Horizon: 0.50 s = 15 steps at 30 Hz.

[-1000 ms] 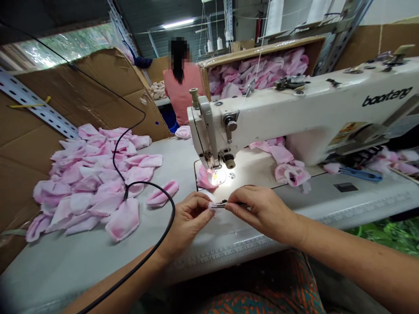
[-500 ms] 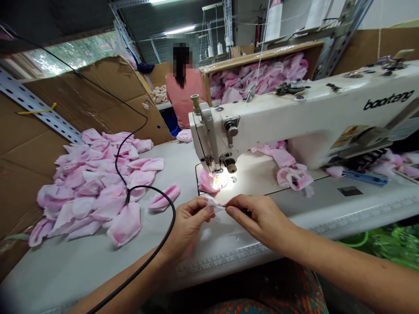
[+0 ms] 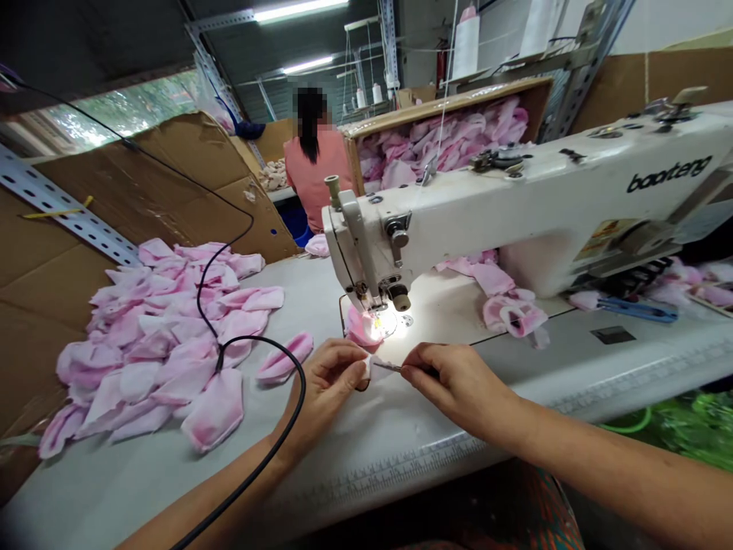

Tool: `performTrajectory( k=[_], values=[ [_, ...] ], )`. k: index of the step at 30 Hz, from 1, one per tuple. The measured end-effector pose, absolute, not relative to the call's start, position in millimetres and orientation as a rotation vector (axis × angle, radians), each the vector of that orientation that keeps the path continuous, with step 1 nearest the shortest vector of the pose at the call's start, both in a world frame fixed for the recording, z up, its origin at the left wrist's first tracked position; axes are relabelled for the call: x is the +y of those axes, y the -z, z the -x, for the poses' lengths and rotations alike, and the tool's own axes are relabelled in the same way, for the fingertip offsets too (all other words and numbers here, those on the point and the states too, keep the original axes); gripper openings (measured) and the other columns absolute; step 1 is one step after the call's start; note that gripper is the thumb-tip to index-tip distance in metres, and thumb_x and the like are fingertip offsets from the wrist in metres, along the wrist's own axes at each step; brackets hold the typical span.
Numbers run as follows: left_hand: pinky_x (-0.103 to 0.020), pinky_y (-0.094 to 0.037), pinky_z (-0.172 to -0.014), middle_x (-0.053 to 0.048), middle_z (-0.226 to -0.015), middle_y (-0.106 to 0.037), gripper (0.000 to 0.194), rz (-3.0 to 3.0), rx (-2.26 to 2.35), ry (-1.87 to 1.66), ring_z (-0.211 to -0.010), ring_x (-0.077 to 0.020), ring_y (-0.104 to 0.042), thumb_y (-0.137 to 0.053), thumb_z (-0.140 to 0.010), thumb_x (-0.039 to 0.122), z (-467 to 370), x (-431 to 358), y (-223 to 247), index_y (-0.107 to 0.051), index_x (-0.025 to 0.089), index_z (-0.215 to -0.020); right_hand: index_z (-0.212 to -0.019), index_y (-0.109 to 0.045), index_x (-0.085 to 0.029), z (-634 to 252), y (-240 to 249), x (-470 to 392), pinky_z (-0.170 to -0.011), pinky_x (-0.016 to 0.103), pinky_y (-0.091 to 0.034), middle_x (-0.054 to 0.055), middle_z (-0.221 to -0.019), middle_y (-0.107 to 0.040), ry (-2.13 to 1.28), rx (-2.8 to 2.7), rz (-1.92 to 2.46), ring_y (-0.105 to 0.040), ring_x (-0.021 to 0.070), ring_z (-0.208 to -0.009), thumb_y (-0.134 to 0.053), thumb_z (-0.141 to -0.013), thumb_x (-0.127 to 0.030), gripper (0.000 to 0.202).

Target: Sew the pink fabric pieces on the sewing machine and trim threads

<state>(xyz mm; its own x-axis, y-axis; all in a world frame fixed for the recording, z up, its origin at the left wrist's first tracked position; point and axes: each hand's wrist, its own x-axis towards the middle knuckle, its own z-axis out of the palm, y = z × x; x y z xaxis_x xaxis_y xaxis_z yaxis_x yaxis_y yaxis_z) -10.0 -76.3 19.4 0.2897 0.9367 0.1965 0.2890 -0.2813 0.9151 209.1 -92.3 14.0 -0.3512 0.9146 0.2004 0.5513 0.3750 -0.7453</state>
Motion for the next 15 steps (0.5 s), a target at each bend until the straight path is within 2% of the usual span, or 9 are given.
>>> performTrajectory(
  k=[3,5,7,11,15],
  values=[
    [-0.031,-0.056,-0.076,-0.01,-0.107,-0.063,0.018,-2.343,0.967,-0.964,-0.095,-0.0205,-0.064,-0.052,-0.094,0.023,23,-51,-28,-0.067,0.02,-0.103,-0.084,-0.067,-0.018,-212,-11,-88,-0.056,0.026,-0.043,0.004,-0.074,-0.07,-0.788,-2.073,1.266,-0.06,0.0144,-0.061,-0.047,-0.096,-0.031,0.026],
    [-0.041,-0.053,-0.092,-0.01,-0.108,-0.067,0.019,-2.74,0.74,-0.842,-0.104,-0.0247,-0.063,-0.059,-0.092,0.026,29,-30,-31,-0.064,0.02,-0.109,-0.085,-0.067,-0.018,-213,-10,-85,-0.057,0.026,-0.044,0.003,-0.074,-0.07,-0.815,-2.114,1.249,-0.06,0.0145,-0.061,-0.047,-0.096,-0.03,0.026],
    [-0.044,-0.049,-0.096,-0.011,-0.11,-0.068,0.023,-2.971,0.603,-0.701,-0.109,-0.0273,-0.061,-0.063,-0.09,0.028,31,-12,-32,-0.063,0.02,-0.111,-0.087,-0.067,-0.018,-213,-8,-81,-0.061,0.027,-0.046,0.003,-0.077,-0.07,-0.829,-2.149,1.229,-0.062,0.0149,-0.065,-0.048,-0.096,-0.028,0.023],
    [-0.041,-0.047,-0.09,-0.01,-0.101,-0.068,0.019,-3.042,0.692,-0.544,-0.099,-0.0239,-0.062,-0.05,-0.094,0.02,29,9,-29,-0.065,0.02,-0.107,-0.089,-0.066,-0.019,-213,-5,-71,-0.066,0.027,-0.046,0.003,-0.082,-0.071,-0.807,-2.192,1.195,-0.064,0.0155,-0.07,-0.049,-0.095,-0.024,0.018],
    [-0.034,-0.047,-0.075,-0.008,-0.087,-0.066,0.024,-2.983,0.726,-0.487,-0.079,-0.0208,-0.062,-0.048,-0.095,0.025,28,18,-23,-0.065,0.022,-0.111,-0.086,-0.065,-0.02,-214,-6,-62,-0.064,0.027,-0.045,0.002,-0.079,-0.071,-0.749,-2.209,1.218,-0.065,0.0161,-0.068,-0.05,-0.093,-0.02,0.017]
  ],
)
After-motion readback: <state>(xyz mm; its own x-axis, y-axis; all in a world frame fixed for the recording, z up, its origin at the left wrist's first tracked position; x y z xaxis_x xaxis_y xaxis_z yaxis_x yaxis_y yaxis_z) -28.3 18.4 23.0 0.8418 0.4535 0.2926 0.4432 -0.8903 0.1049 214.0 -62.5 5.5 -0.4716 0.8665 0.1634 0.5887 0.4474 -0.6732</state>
